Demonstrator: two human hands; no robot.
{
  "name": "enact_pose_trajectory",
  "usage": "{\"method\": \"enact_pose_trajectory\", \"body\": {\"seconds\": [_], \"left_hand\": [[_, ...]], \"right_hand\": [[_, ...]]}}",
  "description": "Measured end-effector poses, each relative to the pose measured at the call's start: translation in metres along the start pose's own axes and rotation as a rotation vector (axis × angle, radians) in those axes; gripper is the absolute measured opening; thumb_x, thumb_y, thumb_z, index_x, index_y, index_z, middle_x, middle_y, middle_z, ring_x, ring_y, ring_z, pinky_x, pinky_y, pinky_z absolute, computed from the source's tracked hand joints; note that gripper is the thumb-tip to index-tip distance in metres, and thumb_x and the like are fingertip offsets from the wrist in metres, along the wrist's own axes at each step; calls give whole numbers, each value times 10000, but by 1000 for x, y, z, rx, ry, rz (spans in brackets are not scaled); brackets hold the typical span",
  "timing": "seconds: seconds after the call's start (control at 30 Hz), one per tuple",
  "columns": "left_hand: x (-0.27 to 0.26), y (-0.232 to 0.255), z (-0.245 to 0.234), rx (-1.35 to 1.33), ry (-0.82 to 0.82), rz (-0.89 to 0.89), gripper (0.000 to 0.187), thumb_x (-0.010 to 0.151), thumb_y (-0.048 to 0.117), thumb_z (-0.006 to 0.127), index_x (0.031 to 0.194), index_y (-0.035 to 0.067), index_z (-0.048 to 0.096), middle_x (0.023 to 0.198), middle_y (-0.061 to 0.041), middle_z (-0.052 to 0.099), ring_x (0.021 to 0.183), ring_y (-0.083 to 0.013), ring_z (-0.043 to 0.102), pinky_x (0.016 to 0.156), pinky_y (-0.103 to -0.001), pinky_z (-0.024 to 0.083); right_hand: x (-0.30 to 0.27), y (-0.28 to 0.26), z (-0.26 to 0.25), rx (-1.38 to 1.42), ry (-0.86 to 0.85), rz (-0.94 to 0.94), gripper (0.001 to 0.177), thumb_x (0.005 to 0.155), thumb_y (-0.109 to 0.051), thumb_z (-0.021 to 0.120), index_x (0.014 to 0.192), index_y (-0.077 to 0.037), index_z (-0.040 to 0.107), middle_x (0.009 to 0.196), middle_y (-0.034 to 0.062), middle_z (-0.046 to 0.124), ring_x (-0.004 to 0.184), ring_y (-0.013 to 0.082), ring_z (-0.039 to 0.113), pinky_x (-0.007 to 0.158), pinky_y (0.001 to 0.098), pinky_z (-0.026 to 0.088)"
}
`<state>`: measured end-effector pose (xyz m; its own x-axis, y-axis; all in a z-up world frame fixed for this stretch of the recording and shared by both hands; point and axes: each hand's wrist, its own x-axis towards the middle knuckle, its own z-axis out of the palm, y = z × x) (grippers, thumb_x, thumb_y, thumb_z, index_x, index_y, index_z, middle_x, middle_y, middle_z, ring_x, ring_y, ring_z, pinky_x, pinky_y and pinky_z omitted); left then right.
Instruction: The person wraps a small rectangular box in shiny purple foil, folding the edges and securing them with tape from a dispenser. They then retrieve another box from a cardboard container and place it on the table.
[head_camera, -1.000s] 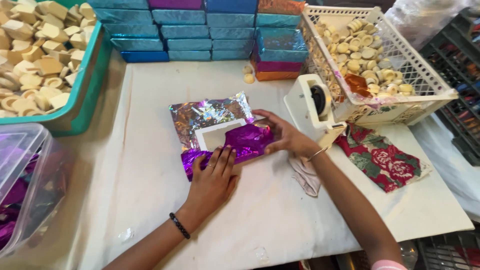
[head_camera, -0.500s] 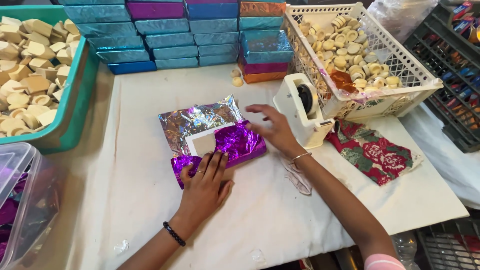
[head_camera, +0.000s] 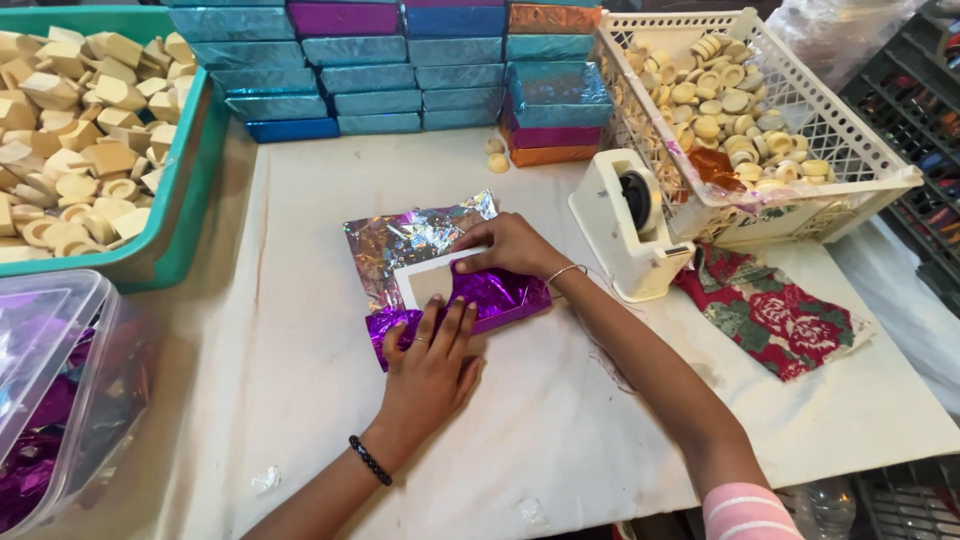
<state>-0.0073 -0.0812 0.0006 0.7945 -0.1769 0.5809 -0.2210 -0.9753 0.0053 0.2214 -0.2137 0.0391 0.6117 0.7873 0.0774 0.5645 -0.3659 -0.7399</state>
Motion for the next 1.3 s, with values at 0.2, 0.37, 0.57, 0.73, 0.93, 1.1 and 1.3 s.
{"method": "enact_pose_trajectory", "body": {"seconds": [0.2,0.37,0.57,0.73,0.93,1.1,1.3], "left_hand": [[2,-2,2,-28,-13,18,637,936,406,612,1462,65,501,1552,-84,459,1494,-250,322,1098,-583,222],[5,-1,-1,-59,-36,32,640,938,389,597,1476,61,487,1556,-113,444,1498,-261,306,1091,-594,234],[4,-2,0,-87,-60,34,632,957,372,584,1494,59,471,1560,-133,453,1489,-260,343,1124,-585,219],[2,-2,3,-60,-55,36,633,950,365,575,1491,54,473,1549,-140,464,1473,-258,373,1147,-587,174],[3,-3,3,-74,-49,45,633,942,354,574,1486,46,475,1544,-141,469,1474,-262,384,1152,-580,157],[3,-5,4,-78,-42,55,636,937,351,581,1484,42,479,1541,-143,472,1467,-256,389,1143,-574,163],[3,-5,4,-77,-30,56,616,940,343,583,1471,42,496,1537,-143,482,1469,-247,393,1138,-561,175]], "right_hand": [[0,2,5,74,58,132,341,732,-248,896,1039,-115,835,899,56,817,795,116,713,796,279,560],[-5,-3,6,106,78,153,320,729,-208,886,1024,-98,830,917,51,814,799,104,720,788,269,564],[-10,-6,5,171,49,139,276,776,-183,864,1035,-98,823,926,55,813,812,97,716,801,261,567],[12,-11,-10,-25,23,75,249,849,-215,802,1083,-131,816,929,51,814,834,98,726,822,290,565],[60,10,-5,-437,104,-283,400,825,-189,804,1214,-124,740,1233,105,721,1107,289,676,944,408,525],[88,9,1,-688,-143,-131,682,735,-263,861,1373,-186,632,1347,114,634,1174,322,617,990,434,498],[105,34,-6,-532,-167,77,675,586,-408,899,1212,-215,732,1048,75,754,1014,272,720,908,391,552]]}}
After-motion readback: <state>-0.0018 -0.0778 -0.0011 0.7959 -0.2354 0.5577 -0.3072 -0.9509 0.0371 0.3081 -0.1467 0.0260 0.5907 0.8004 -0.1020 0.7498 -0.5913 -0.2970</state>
